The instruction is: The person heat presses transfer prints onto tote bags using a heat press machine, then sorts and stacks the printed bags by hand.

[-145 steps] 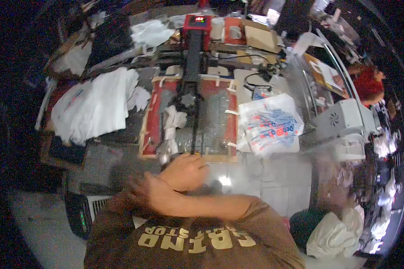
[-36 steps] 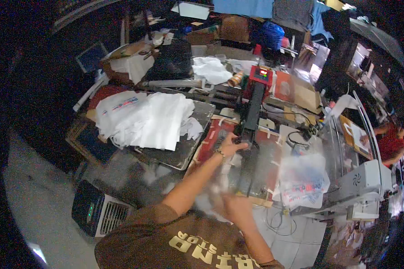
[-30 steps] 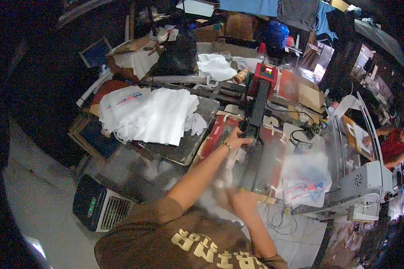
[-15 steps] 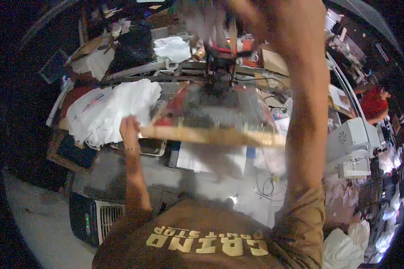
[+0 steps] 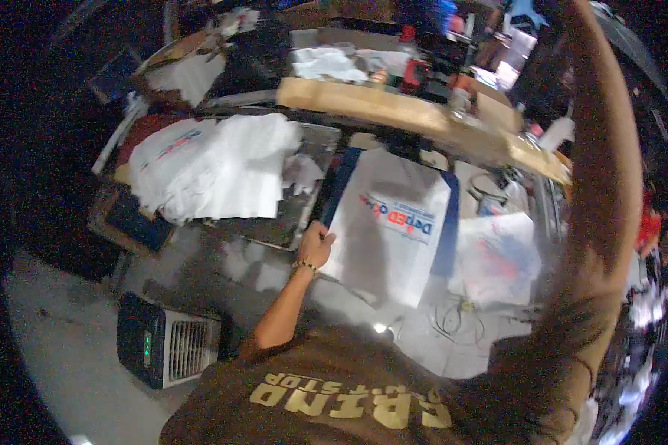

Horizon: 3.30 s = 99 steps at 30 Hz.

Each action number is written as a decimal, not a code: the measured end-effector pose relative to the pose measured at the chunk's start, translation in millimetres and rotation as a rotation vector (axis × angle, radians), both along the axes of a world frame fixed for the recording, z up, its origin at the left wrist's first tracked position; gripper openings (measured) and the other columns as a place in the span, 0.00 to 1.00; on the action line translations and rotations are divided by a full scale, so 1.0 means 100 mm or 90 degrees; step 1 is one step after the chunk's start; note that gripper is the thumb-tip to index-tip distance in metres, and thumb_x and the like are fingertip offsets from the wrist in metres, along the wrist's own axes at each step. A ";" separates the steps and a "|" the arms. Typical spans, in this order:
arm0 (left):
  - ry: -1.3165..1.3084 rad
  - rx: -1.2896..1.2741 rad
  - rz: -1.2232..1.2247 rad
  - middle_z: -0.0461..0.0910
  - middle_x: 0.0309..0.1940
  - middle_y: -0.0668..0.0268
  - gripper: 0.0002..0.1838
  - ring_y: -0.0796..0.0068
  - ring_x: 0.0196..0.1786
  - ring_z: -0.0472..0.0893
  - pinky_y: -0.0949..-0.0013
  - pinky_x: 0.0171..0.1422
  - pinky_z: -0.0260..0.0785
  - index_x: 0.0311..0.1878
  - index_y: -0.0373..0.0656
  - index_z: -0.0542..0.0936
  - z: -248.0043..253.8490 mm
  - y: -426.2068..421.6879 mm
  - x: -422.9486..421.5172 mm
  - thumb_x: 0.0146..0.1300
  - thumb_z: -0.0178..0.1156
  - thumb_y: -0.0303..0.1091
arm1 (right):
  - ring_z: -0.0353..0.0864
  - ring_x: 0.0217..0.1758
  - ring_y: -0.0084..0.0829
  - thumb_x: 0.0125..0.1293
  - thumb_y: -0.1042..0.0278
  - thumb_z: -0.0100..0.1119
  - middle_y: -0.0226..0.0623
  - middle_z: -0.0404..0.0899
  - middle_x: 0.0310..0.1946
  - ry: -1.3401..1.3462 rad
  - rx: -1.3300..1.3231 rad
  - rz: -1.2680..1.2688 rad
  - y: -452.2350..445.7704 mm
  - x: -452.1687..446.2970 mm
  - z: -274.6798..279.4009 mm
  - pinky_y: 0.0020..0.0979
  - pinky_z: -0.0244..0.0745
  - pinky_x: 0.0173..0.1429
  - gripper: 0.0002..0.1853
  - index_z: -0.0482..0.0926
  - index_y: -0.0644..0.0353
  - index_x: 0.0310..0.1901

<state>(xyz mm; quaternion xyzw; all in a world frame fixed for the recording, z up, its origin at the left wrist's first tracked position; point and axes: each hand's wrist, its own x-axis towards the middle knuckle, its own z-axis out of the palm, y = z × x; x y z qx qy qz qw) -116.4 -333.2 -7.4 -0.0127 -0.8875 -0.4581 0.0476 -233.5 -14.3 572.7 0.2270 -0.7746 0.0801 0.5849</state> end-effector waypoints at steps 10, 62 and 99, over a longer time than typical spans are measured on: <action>0.312 -0.007 -0.007 0.84 0.44 0.66 0.13 0.79 0.44 0.80 0.74 0.50 0.73 0.51 0.41 0.82 1.04 -3.31 -2.05 0.64 0.64 0.29 | 0.70 0.56 0.59 0.65 0.33 0.59 0.60 0.67 0.61 -0.335 -0.043 0.104 0.29 0.37 -0.41 0.59 0.70 0.59 0.46 0.62 0.67 0.69; -0.075 0.137 -0.125 0.82 0.54 0.48 0.38 0.53 0.56 0.80 0.59 0.62 0.70 0.55 0.28 0.78 -0.01 0.56 -1.12 0.50 0.78 0.49 | 0.71 0.68 0.56 0.60 0.14 0.35 0.55 0.68 0.68 -0.766 -1.611 0.673 -1.05 3.41 -5.68 0.49 0.65 0.72 0.57 0.61 0.63 0.73; 0.285 -0.398 -0.378 0.52 0.78 0.46 0.40 0.38 0.79 0.49 0.37 0.79 0.39 0.76 0.48 0.64 -0.04 1.41 -0.17 0.68 0.55 0.62 | 0.86 0.37 0.46 0.67 0.62 0.61 0.45 0.86 0.34 -0.492 -0.442 -0.547 1.98 2.85 -6.68 0.40 0.78 0.42 0.12 0.81 0.64 0.40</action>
